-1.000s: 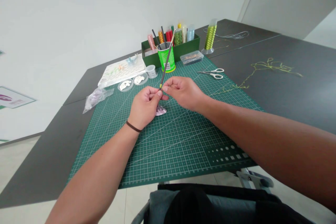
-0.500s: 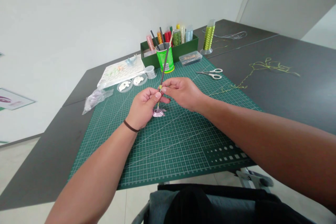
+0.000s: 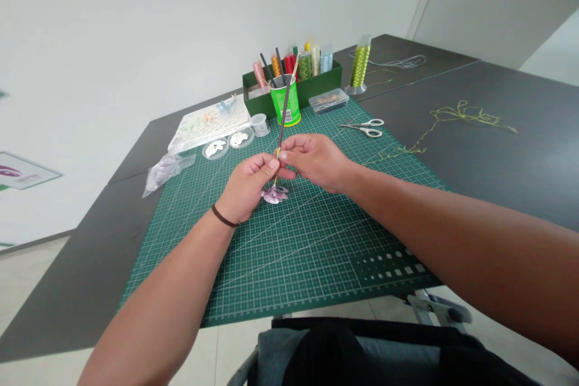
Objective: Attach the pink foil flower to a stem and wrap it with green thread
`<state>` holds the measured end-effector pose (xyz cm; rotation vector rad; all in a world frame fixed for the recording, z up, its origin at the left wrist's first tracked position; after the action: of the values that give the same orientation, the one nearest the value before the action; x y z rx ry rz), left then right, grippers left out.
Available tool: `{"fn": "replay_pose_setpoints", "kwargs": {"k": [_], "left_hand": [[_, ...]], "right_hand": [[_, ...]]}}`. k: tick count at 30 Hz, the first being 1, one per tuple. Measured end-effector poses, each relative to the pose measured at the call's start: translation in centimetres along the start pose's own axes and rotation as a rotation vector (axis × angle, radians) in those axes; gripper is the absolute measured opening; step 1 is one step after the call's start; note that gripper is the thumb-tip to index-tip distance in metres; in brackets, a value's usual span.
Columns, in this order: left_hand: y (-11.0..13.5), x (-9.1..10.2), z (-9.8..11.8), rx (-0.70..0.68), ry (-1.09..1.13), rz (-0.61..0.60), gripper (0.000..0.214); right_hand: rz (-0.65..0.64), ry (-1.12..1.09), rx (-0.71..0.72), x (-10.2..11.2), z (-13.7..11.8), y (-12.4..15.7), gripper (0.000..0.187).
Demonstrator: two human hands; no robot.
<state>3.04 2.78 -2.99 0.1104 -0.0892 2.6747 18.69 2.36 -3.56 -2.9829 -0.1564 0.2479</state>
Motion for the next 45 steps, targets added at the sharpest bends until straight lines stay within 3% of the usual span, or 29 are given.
{"fn": "replay_pose_setpoints", "kwargs": {"k": [13, 19, 29, 39, 45], "left_hand": [[0.17, -0.11, -0.2, -0.057, -0.311, 0.214, 0.03], [-0.04, 0.11, -0.43, -0.041, -0.245, 0.204, 0.024], [-0.09, 0.11, -0.36, -0.058, -0.164, 0.204, 0.021], [-0.3, 0.08, -0.07, -0.111, 0.048, 0.045, 0.029], [-0.17, 0.06, 0.12, 0.01, 0.153, -0.048, 0.035]], "right_hand": [[0.083, 0.285, 0.039, 0.18, -0.3, 0.19, 0.006], [0.096, 0.363, 0.104, 0.28, -0.27, 0.18, 0.007], [0.094, 0.303, 0.081, 0.18, -0.58, 0.24, 0.008], [-0.042, 0.023, 0.049, -0.22, -0.2, 0.0, 0.013], [-0.146, -0.089, 0.022, -0.39, -0.55, 0.44, 0.022]]}}
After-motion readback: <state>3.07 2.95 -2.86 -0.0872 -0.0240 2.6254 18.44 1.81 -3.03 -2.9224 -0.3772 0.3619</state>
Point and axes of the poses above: each hand's wrist, its own y-axis away from the middle knuckle, its own x-axis out of the back of the hand, z = x × y, the point moved 2 cm from there along -y, towards the middle knuckle, and after that the axes turned 2 degrees about z, right-handed, at the moved point
